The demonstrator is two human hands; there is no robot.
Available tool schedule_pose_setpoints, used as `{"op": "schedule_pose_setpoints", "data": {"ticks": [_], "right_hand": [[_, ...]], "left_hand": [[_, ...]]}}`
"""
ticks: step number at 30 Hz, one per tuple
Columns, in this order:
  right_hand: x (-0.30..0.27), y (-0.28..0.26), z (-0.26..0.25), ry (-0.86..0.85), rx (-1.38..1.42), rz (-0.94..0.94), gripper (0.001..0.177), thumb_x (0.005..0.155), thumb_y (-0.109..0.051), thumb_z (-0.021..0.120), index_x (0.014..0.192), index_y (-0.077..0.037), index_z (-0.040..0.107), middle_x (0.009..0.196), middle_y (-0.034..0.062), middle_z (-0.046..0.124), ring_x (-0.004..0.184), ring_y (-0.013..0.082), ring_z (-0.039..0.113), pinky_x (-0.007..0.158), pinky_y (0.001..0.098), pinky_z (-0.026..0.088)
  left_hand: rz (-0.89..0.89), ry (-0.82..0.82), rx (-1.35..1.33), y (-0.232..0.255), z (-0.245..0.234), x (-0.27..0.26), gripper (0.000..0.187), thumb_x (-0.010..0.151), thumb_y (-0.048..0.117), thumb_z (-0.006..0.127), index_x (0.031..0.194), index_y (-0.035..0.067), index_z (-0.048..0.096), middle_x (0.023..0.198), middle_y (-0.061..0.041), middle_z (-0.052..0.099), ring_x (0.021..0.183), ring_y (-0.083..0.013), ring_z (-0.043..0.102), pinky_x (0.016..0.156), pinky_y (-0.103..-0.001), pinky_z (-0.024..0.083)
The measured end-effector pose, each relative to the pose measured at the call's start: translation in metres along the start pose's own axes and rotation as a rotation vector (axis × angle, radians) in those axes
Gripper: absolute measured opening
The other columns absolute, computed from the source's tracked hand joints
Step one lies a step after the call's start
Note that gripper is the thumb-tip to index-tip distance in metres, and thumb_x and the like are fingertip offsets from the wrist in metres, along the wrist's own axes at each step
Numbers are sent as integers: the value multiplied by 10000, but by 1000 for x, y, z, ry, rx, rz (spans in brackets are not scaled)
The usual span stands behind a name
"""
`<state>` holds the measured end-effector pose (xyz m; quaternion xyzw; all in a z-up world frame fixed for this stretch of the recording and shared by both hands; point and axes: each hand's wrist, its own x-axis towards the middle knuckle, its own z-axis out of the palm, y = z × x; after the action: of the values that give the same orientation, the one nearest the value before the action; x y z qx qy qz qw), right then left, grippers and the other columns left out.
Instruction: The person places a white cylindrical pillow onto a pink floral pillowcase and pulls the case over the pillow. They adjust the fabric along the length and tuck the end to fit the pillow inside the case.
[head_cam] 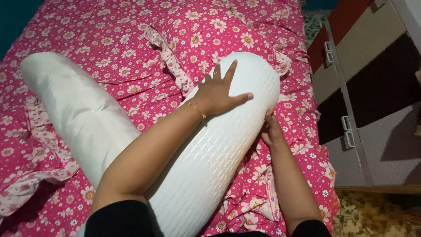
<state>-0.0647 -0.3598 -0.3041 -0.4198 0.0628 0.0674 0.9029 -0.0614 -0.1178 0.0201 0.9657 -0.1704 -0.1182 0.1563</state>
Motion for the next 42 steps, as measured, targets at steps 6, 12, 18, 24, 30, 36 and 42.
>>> {"op": "schedule_pose_setpoints", "data": {"ticks": [6,12,18,24,30,36,42], "right_hand": [[-5,-2,-6,-22,8,42,761,800,-337,761,1488,-209,462,1363,118,612,1231,372,608,1073,660,434],[-4,-7,7,-86,11,-15,802,767,-463,774,1486,-263,479,1336,57,640,1229,313,622,1074,626,454],[-17,-24,30,-108,-58,-26,1147,649,-616,791,1610,-266,273,1503,117,522,1305,328,567,1091,599,447],[-28,-31,45,-150,-152,-47,1135,538,-675,843,1494,-210,449,1365,15,622,1245,166,614,1069,406,513],[-27,-18,34,-30,-91,-5,857,820,-675,650,1526,-240,432,1433,83,581,1293,272,595,1107,522,476],[-37,-22,59,59,-30,-20,578,1000,-625,477,1381,-214,615,1314,41,680,1190,207,669,1076,440,523],[-46,-30,75,61,-61,-72,560,1019,-595,463,1396,-206,604,1340,74,670,1206,233,661,1065,454,527]], "left_hand": [[158,66,-137,-14,0,73,761,932,718,468,1489,199,487,1487,-238,485,1346,-524,483,1115,-579,391],[178,73,-129,-25,3,68,680,928,686,451,1227,118,675,1158,-196,711,1129,-462,647,997,-554,486],[161,-109,8,-19,-20,38,726,914,692,385,1128,97,740,1131,-217,733,1155,-450,649,1024,-546,471],[131,-303,79,-22,-20,20,804,888,758,331,1213,147,740,1192,-184,726,1206,-438,630,1048,-546,465],[131,-113,25,-16,6,7,783,935,682,307,1263,81,688,1188,-226,716,1157,-449,652,997,-559,481],[228,53,-21,-20,25,17,686,970,653,365,1380,143,574,1293,-196,650,1225,-468,593,1021,-592,446],[341,64,-37,-31,32,24,559,1010,610,337,1429,318,563,1387,-143,601,1316,-437,533,1073,-618,373]]}}
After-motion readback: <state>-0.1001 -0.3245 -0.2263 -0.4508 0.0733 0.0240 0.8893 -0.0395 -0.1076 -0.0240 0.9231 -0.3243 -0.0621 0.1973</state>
